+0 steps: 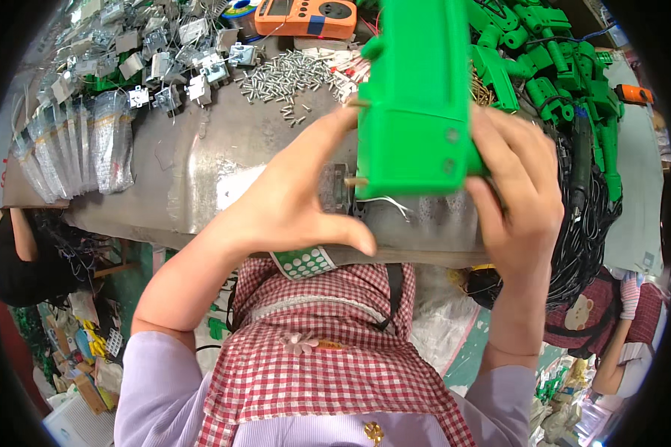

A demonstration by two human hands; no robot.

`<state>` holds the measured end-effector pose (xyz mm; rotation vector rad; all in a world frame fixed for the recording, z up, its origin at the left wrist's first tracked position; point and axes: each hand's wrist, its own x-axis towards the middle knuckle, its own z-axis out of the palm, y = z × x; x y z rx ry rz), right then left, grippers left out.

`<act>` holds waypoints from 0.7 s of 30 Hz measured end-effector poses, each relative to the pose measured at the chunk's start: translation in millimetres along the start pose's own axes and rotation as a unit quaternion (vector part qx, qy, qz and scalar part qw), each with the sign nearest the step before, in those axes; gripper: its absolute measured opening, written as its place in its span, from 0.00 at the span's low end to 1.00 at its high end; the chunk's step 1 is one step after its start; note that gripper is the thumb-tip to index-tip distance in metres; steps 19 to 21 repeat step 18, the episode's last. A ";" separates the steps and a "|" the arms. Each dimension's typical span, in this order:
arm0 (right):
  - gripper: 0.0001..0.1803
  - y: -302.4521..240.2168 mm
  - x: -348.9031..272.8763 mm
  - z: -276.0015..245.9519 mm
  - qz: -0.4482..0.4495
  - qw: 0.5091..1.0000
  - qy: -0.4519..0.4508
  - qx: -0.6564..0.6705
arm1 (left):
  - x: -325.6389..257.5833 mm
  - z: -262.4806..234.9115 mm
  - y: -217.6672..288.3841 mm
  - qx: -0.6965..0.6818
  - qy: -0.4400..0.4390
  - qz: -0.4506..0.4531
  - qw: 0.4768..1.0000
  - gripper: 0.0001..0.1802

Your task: Assembling the internal components and housing of a green handheld electronic device.

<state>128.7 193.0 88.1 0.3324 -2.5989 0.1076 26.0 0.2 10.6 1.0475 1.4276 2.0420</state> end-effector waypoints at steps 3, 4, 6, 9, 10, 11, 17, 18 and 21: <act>0.29 -6.2 -24.8 27.8 -0.003 0.963 0.042 0.265 | -8.3 -7.5 -25.0 0.382 -0.139 -0.002 0.914 0.40; 0.30 -9.6 -30.3 34.1 -0.020 0.971 -0.010 0.238 | -8.9 -9.5 -26.9 0.380 -0.137 -0.004 0.915 0.40; 0.31 -13.1 -55.6 53.2 0.049 0.989 -0.022 0.141 | -10.2 -12.8 -32.4 0.537 -0.186 0.050 0.821 0.35; 0.31 -1.0 -90.3 69.9 0.163 0.976 -0.105 0.102 | -7.3 -5.6 -26.7 0.507 -0.106 0.010 0.856 0.35; 0.31 3.1 -89.7 69.7 0.159 0.976 -0.109 0.106 | -8.5 -6.4 -28.0 0.515 -0.095 0.017 0.852 0.37; 0.31 7.2 -85.8 65.7 0.135 0.980 -0.127 0.077 | -8.5 -7.2 -29.5 0.515 -0.091 0.012 0.853 0.37; 0.31 10.1 -36.9 38.5 0.054 0.982 -0.181 0.007 | -9.1 -14.4 -26.8 0.504 -0.115 -0.007 0.856 0.41; 0.30 9.2 -32.6 40.3 0.051 0.979 -0.195 0.018 | -8.3 -15.3 -28.4 0.503 -0.115 -0.007 0.857 0.41; 0.30 9.2 -32.6 40.3 0.051 0.979 -0.195 0.018 | -8.3 -15.3 -28.4 0.503 -0.115 -0.007 0.857 0.41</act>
